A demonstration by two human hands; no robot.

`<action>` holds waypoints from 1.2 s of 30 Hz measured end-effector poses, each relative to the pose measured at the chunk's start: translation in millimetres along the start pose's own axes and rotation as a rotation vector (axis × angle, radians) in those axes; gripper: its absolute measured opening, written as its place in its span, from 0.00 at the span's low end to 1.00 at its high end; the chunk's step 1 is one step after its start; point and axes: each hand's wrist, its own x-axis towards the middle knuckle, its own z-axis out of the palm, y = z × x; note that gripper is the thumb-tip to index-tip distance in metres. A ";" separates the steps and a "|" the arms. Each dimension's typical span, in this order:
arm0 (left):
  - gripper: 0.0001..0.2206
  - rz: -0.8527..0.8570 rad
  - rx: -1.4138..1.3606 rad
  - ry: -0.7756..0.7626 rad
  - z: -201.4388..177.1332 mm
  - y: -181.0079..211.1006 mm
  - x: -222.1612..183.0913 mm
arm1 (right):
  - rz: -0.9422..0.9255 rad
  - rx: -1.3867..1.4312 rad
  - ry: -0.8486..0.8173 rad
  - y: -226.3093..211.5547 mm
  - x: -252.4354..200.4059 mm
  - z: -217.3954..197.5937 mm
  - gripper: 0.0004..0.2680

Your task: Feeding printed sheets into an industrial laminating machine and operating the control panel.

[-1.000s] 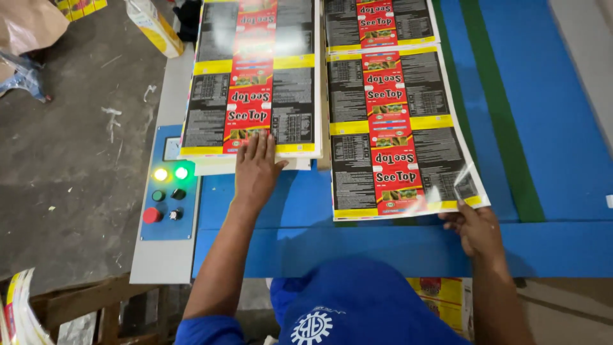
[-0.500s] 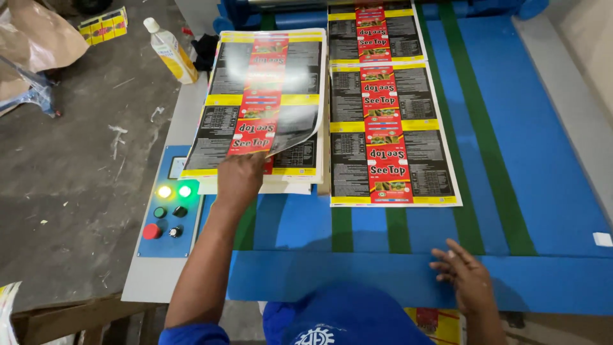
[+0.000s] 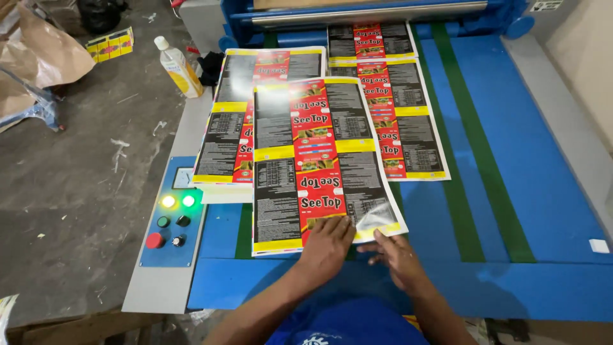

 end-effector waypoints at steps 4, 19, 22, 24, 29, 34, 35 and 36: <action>0.23 0.028 -0.103 -0.014 -20.4 -0.4 -2.1 | -0.103 0.080 0.038 19.9 7.8 -31.5 0.12; 0.37 -0.325 0.289 0.054 -19.2 -146.3 -14.9 | -0.051 -0.038 0.340 149.4 41.4 -311.5 0.10; 0.44 -0.328 0.335 -0.030 -13.1 -151.1 -16.2 | 0.001 -0.079 0.413 158.2 50.1 -343.5 0.14; 0.44 -0.319 0.348 -0.087 -4.0 -159.4 -17.2 | 0.008 -0.077 0.424 162.4 38.4 -351.4 0.14; 0.33 -0.333 0.368 -0.210 -3.8 -187.7 -4.8 | 0.006 -0.069 0.436 171.9 12.3 -363.2 0.16; 0.30 -0.368 0.284 -0.469 -42.7 -180.2 20.1 | 0.076 -0.014 0.433 163.3 -17.6 -356.2 0.16; 0.28 -0.382 0.282 -0.535 -48.8 -177.4 23.4 | 0.135 0.029 0.418 156.9 -23.2 -352.0 0.14; 0.28 -0.376 0.271 -0.554 -41.0 -177.5 17.8 | 0.153 0.034 0.431 159.3 -33.5 -344.0 0.14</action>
